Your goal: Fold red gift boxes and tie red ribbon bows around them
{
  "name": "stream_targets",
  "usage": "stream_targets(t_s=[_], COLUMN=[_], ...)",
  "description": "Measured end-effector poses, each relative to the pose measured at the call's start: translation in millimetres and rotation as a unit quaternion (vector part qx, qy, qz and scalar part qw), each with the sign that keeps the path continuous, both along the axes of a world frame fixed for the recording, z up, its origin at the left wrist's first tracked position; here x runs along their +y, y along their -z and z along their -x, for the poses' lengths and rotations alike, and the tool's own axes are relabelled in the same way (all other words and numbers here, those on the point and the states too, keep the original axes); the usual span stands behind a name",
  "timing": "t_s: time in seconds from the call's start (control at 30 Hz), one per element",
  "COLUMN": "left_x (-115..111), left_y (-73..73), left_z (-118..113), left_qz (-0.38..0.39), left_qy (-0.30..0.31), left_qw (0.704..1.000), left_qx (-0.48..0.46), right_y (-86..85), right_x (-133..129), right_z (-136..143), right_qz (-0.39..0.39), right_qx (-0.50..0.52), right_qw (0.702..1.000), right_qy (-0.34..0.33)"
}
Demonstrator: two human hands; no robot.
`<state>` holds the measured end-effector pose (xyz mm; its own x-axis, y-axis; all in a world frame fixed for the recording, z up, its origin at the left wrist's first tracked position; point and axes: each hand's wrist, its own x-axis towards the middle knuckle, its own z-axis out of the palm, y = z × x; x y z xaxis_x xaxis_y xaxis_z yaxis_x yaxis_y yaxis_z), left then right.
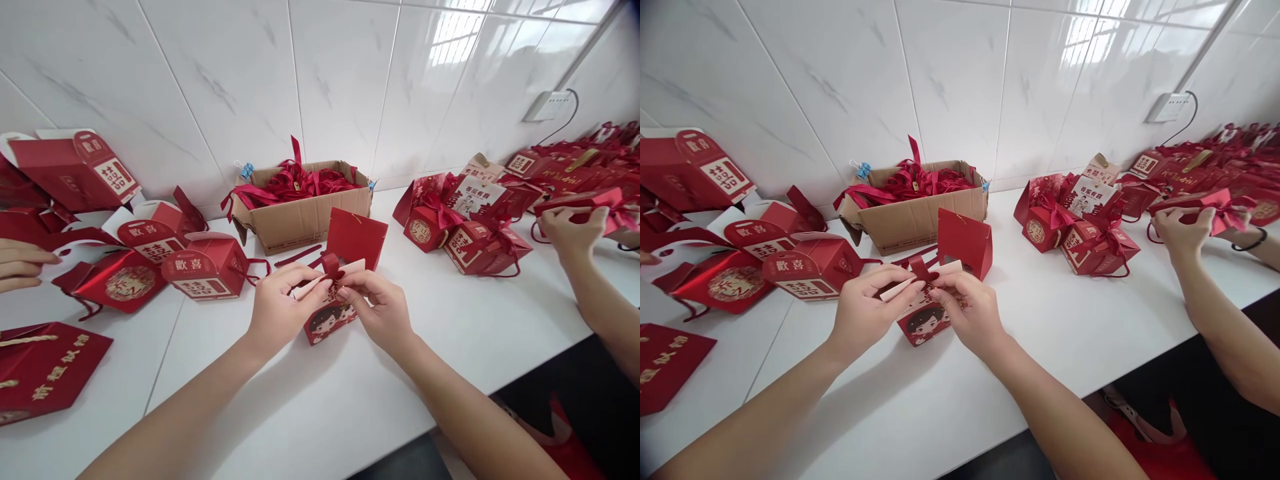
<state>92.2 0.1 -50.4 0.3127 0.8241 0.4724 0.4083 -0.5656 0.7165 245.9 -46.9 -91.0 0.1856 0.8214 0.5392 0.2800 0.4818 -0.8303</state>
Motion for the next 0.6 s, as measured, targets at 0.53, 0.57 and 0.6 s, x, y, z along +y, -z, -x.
stream_targets(t_s=[0.53,0.57,0.6], left_x=[-3.7,-3.9,-4.2], left_y=[3.8,3.8,3.7], left_z=[-2.8,-2.9,-3.0], left_qz=[-0.106,-0.107,-0.109], left_qy=[0.037,0.04,0.043], left_qw=[0.994,0.993,0.993], left_qx=[-0.014,-0.014,-0.015], right_y=[1.9,2.2,2.4], right_x=[-0.2,-0.3,-0.4], right_z=[3.3,3.8,4.3], right_qz=[-0.072,-0.072,-0.073], right_qx=[-0.042,-0.039,-0.037], right_qw=[0.995,0.995,0.995], right_qy=[0.054,0.056,0.058])
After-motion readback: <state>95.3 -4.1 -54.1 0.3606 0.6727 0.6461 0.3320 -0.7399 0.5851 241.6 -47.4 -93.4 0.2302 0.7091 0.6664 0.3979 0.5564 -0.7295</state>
